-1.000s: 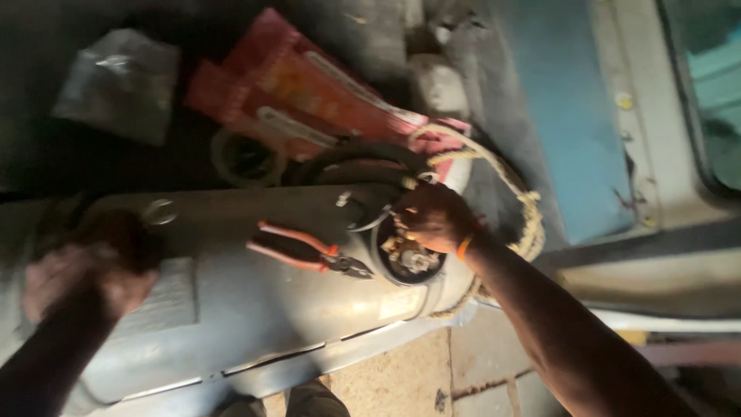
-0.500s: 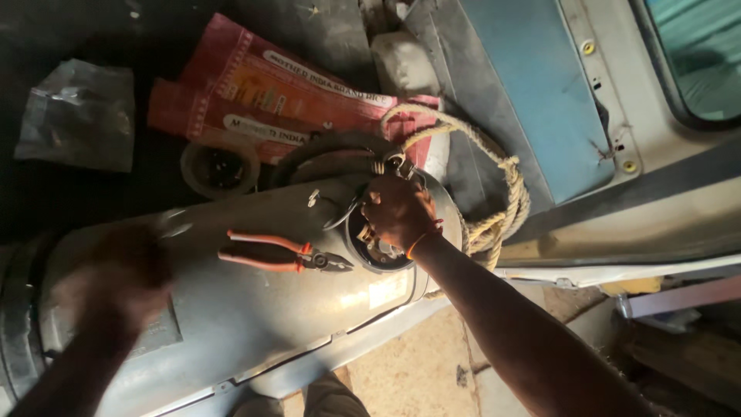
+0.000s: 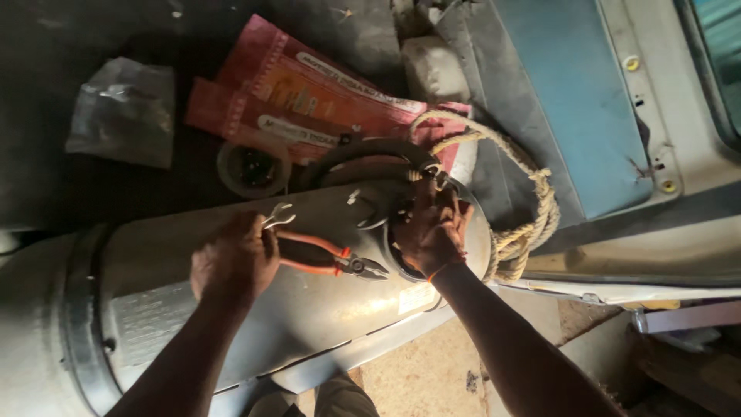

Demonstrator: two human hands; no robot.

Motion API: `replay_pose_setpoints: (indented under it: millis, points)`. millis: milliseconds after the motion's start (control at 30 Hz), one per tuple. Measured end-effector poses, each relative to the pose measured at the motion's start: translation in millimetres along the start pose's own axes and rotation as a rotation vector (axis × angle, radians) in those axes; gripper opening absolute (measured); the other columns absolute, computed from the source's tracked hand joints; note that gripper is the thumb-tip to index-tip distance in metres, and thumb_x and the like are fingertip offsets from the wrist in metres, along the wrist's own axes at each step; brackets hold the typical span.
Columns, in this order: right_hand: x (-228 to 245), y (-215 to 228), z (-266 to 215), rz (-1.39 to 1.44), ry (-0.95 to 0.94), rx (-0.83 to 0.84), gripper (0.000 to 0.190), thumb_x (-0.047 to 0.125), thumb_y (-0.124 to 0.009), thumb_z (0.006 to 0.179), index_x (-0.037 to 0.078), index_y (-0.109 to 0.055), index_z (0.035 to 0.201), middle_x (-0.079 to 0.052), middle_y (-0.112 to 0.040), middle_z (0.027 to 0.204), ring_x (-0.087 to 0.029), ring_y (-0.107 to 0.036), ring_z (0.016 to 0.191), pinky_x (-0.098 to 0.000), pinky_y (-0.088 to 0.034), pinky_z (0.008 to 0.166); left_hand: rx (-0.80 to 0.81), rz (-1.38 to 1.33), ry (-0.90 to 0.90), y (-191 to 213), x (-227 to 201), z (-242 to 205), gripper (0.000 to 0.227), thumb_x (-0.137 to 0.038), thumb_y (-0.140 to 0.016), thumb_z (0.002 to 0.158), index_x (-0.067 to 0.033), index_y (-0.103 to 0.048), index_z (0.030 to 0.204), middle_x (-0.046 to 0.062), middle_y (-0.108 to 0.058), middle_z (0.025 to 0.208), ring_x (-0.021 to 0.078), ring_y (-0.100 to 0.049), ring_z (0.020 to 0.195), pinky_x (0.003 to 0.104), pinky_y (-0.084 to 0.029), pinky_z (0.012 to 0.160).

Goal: The person works on the valve assembly of a metal gas cylinder, using a wrench, pliers, and a screwdriver to loosen components and handle small metal parts.

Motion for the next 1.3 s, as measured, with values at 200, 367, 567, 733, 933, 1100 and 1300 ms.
replay_pose_setpoints:
  millis: [200, 367, 567, 733, 933, 1100, 1300]
  points:
    - [1, -6, -4, -0.252, -0.074, -0.156, 0.090, 0.060, -0.075, 0.069, 0.008, -0.054, 0.140, -0.025, -0.063, 0.121, -0.049, -0.049, 0.127, -0.0663, -0.030, 0.106, 0.039, -0.011, -0.027, -1, 2, 7, 0.024, -0.038, -0.058, 0.094, -0.0182, -0.068, 0.103, 0.007, -0.071, 0.108, 0.0321, -0.071, 0.096, 0.047, -0.058, 0.082]
    - [-2, -14, -14, 0.019, -0.432, 0.179, 0.045, 0.049, -0.068, 0.084, 0.021, -0.068, 0.120, -0.007, -0.068, 0.131, -0.035, -0.051, 0.132, -0.0603, -0.030, 0.119, 0.060, -0.051, -0.032, 0, 7, 7, 0.024, -0.037, -0.059, 0.095, -0.0165, -0.067, 0.104, 0.007, -0.071, 0.108, 0.0311, -0.071, 0.097, 0.045, -0.058, 0.083]
    - [-2, -12, -12, -0.007, -0.434, 0.133, 0.047, 0.054, -0.077, 0.076, 0.021, -0.075, 0.109, -0.010, -0.068, 0.119, -0.042, -0.046, 0.128, -0.0706, -0.023, 0.111, 0.045, -0.071, -0.046, 3, 7, 5, 0.023, -0.035, -0.060, 0.094, -0.0164, -0.068, 0.105, 0.007, -0.072, 0.108, 0.0304, -0.071, 0.098, 0.045, -0.058, 0.084]
    - [-5, -10, -14, 0.018, -0.318, 0.055, 0.038, 0.052, -0.073, 0.078, 0.023, -0.077, 0.102, -0.007, -0.067, 0.120, -0.039, -0.049, 0.124, -0.0681, -0.031, 0.104, 0.112, -0.058, 0.001, 2, 7, 5, 0.026, -0.038, -0.058, 0.097, -0.0168, -0.067, 0.108, 0.007, -0.070, 0.113, 0.0311, -0.071, 0.100, 0.045, -0.058, 0.084]
    - [-6, -16, -14, -0.142, -0.235, 0.040, 0.035, 0.054, -0.070, 0.082, 0.025, -0.075, 0.102, -0.008, -0.064, 0.124, -0.042, -0.046, 0.127, -0.0651, -0.030, 0.106, 0.092, -0.072, 0.013, 8, 3, 3, 0.025, -0.038, -0.057, 0.097, -0.0194, -0.069, 0.110, 0.005, -0.071, 0.114, 0.0306, -0.071, 0.103, 0.045, -0.058, 0.086]
    - [8, -5, -12, -0.322, 0.114, -0.251, 0.063, 0.069, -0.069, 0.070, 0.023, -0.073, 0.113, -0.015, -0.060, 0.129, -0.050, -0.039, 0.124, -0.0763, -0.024, 0.097, 0.065, -0.093, -0.024, 6, 7, 2, 0.026, -0.038, -0.058, 0.096, -0.0188, -0.069, 0.110, 0.006, -0.070, 0.114, 0.0310, -0.071, 0.100, 0.045, -0.058, 0.084]
    - [8, -4, -13, -0.103, -0.236, 0.077, 0.042, 0.050, -0.074, 0.072, 0.021, -0.074, 0.103, -0.009, -0.065, 0.119, -0.040, -0.047, 0.122, -0.0695, -0.027, 0.100, 0.063, -0.088, -0.042, 2, 8, 2, 0.026, -0.038, -0.059, 0.095, -0.0161, -0.068, 0.107, 0.007, -0.071, 0.112, 0.0321, -0.070, 0.100, 0.046, -0.057, 0.084]
Point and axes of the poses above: each hand's wrist, its own z-axis towards the middle knuckle, its own y-axis out of the back of the hand, x = y × z, the point moved 3 cm from there along z, towards the middle knuckle
